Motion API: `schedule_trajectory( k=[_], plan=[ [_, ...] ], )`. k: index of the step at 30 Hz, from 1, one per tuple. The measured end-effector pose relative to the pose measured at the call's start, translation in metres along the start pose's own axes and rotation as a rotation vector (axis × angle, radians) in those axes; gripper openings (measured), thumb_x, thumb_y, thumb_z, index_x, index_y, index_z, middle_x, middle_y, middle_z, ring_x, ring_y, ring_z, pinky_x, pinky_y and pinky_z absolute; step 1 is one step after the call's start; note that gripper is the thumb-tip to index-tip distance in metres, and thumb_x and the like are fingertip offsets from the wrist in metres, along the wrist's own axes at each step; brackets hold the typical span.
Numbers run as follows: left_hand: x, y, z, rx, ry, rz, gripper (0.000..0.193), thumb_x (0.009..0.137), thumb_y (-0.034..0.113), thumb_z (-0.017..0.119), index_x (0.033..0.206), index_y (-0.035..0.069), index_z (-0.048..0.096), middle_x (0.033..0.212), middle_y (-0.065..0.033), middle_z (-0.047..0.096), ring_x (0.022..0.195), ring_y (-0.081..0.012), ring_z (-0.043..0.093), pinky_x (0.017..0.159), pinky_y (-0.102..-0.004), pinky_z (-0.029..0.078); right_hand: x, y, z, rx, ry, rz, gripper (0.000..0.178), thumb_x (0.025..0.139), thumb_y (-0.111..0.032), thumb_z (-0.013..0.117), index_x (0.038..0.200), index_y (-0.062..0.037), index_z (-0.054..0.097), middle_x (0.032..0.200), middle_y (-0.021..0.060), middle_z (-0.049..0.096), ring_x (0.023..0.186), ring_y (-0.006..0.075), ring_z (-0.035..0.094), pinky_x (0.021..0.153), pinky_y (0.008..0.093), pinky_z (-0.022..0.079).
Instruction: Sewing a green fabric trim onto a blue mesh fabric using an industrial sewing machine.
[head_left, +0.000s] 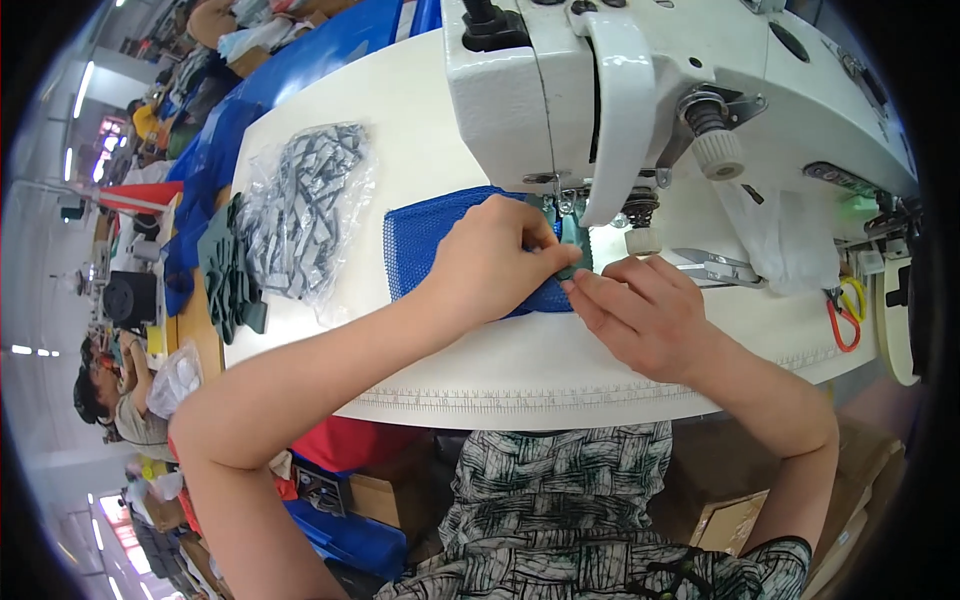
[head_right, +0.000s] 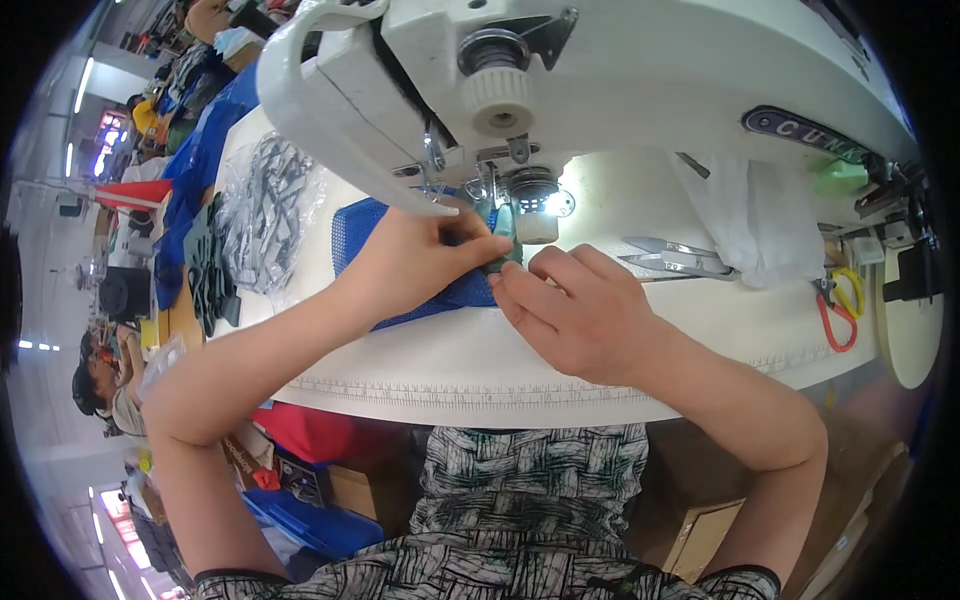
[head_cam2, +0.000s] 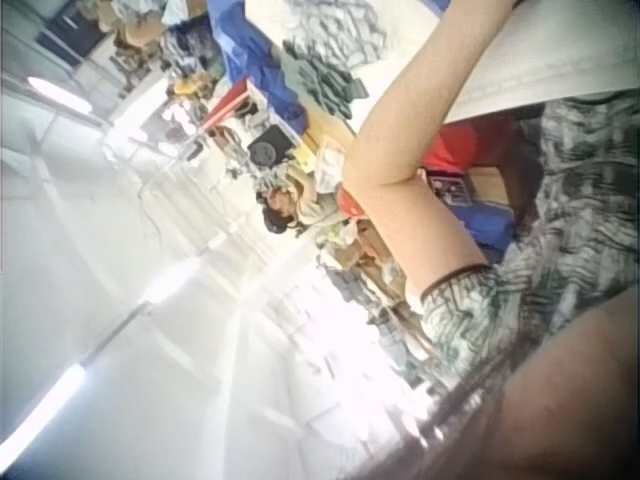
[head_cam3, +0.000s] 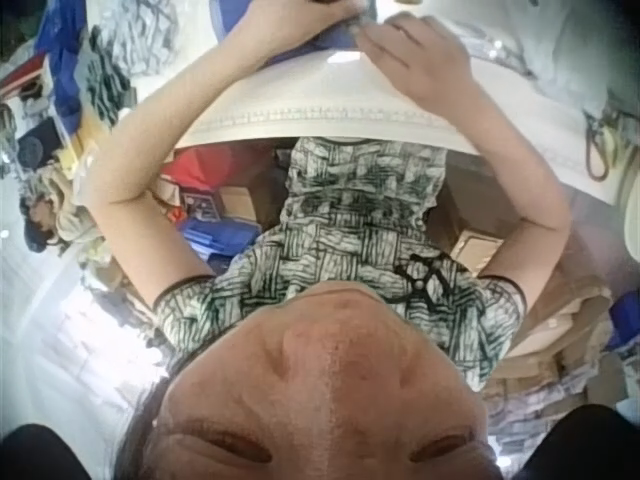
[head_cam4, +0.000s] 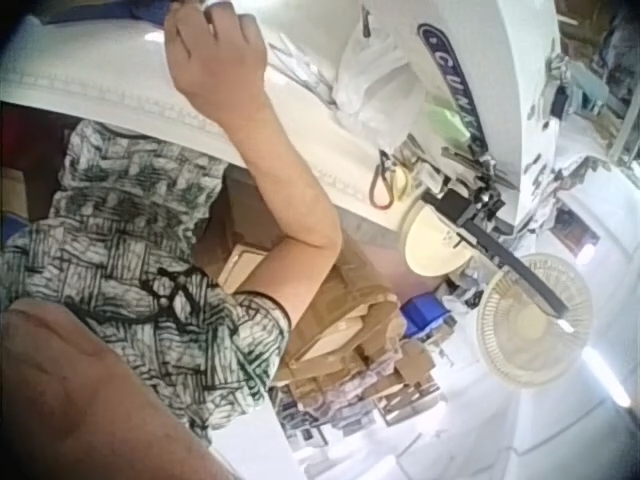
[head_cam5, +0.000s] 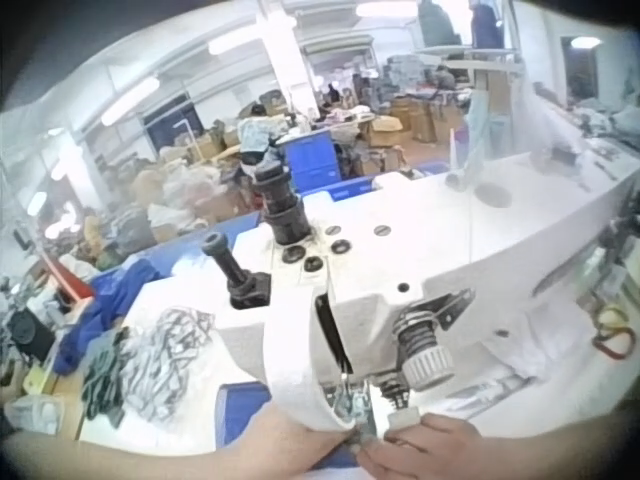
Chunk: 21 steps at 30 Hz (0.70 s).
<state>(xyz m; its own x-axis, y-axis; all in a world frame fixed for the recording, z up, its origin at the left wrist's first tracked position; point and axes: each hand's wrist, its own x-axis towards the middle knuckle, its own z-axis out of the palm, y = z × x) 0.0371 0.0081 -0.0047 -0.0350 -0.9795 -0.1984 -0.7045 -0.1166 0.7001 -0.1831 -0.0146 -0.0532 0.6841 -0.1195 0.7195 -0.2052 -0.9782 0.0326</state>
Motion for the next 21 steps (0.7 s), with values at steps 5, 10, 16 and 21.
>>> schedule_trajectory(
  k=[5, 10, 16, 21],
  plan=[
    [0.007, 0.004, 0.013, -0.17, -0.003, -0.173, 0.018, 0.085, 0.016, 0.084, 0.085, -0.001, 0.079, 0.076, -0.0141, 0.075, 0.067, -0.0227, 0.071, 0.065, -0.0365, 0.056, -0.001, -0.001, 0.004, 0.002, 0.041, 0.031, 0.017, 0.08, -0.008, 0.078, 0.096, -0.0027, 0.074, 0.1, 0.0018, 0.065, 0.088, 0.0187, 0.061, 0.063, 0.0307, 0.046],
    [0.006, 0.011, 0.015, -0.193, 0.039, -0.267, 0.016, 0.087, 0.014, 0.084, 0.084, -0.001, 0.079, 0.073, -0.0138, 0.073, 0.064, -0.0195, 0.068, 0.062, -0.0355, 0.053, -0.003, -0.003, 0.002, 0.134, -0.022, 0.162, 0.019, 0.079, -0.008, 0.077, 0.097, -0.0046, 0.073, 0.104, 0.0043, 0.067, 0.095, 0.023, 0.064, 0.069, 0.0358, 0.051],
    [-0.001, 0.01, 0.013, -0.311, 0.081, -0.289, 0.02, 0.089, 0.014, 0.083, 0.083, -0.005, 0.077, 0.072, -0.0124, 0.071, 0.068, -0.0131, 0.065, 0.062, -0.0338, 0.052, 0.001, 0.001, -0.007, 0.156, -0.076, 0.419, 0.018, 0.078, -0.01, 0.078, 0.095, -0.0075, 0.074, 0.105, 0.0035, 0.068, 0.101, 0.0256, 0.063, 0.078, 0.0401, 0.056],
    [-0.009, 0.008, 0.014, -0.34, 0.214, -0.232, 0.018, 0.089, 0.013, 0.082, 0.087, -0.005, 0.078, 0.073, -0.0131, 0.072, 0.069, -0.0141, 0.066, 0.064, -0.0329, 0.053, 0.003, 0.0, -0.004, 0.198, -0.034, 0.396, 0.016, 0.076, -0.008, 0.077, 0.091, -0.0089, 0.074, 0.104, 0.0022, 0.068, 0.097, 0.0244, 0.064, 0.075, 0.037, 0.057]
  ],
)
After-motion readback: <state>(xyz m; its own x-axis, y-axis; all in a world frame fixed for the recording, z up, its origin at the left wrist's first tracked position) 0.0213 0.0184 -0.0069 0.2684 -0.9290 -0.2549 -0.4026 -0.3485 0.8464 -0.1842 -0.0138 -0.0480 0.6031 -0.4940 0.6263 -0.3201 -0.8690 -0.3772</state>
